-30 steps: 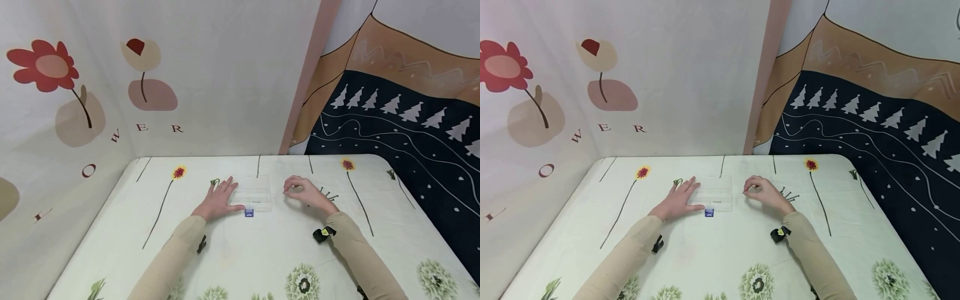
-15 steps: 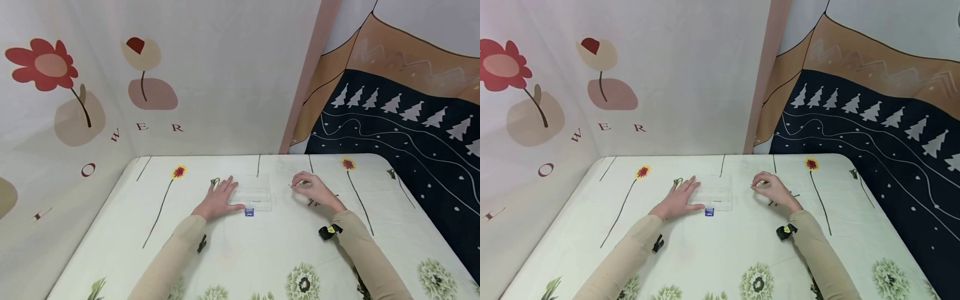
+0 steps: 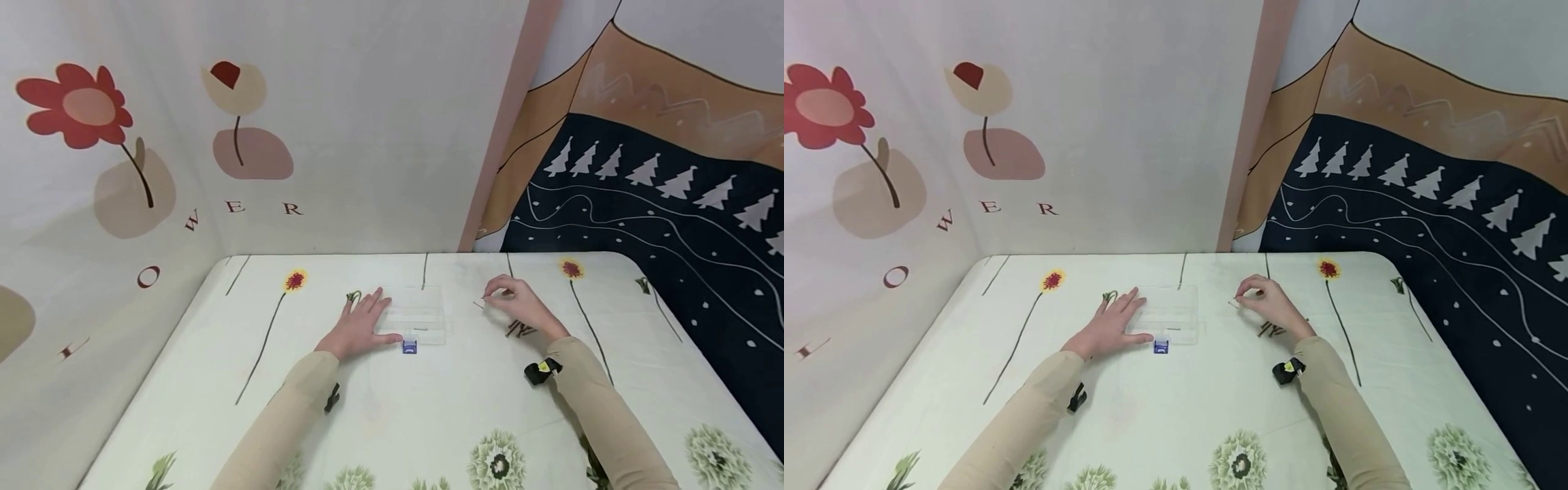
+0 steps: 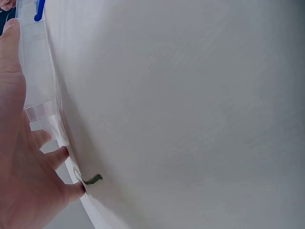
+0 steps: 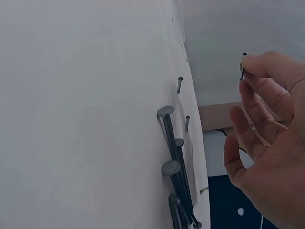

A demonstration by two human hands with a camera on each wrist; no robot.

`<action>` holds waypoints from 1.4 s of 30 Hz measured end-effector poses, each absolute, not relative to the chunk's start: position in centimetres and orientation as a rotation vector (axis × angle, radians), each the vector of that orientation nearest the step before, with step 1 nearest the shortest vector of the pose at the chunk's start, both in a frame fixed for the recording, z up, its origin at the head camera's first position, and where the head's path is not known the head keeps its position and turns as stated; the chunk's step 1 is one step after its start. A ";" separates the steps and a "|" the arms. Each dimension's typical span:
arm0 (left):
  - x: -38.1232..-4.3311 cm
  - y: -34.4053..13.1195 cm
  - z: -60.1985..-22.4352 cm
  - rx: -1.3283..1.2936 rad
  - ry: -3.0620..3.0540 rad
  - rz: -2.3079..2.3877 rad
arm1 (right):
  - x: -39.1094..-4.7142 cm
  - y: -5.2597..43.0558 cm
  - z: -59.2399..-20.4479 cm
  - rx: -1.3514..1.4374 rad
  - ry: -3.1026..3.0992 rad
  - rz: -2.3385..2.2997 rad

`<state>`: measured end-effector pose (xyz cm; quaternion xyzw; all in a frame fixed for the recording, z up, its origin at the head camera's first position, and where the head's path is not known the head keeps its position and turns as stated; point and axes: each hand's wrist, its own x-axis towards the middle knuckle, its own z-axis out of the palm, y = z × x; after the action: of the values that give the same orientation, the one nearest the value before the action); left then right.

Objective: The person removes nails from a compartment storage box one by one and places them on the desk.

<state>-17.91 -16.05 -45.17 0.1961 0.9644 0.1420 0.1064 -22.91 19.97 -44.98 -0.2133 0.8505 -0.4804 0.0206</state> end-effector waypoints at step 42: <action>-18.2 -16.3 -45.7 0.591 2.857 0.421 | -24.5 20.3 -45.6 -0.487 2.679 -1.259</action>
<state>-18.15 -16.26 -45.68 0.1995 0.9647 0.1422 0.0966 -24.51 20.30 -45.59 -0.1618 0.8908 -0.4187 0.0707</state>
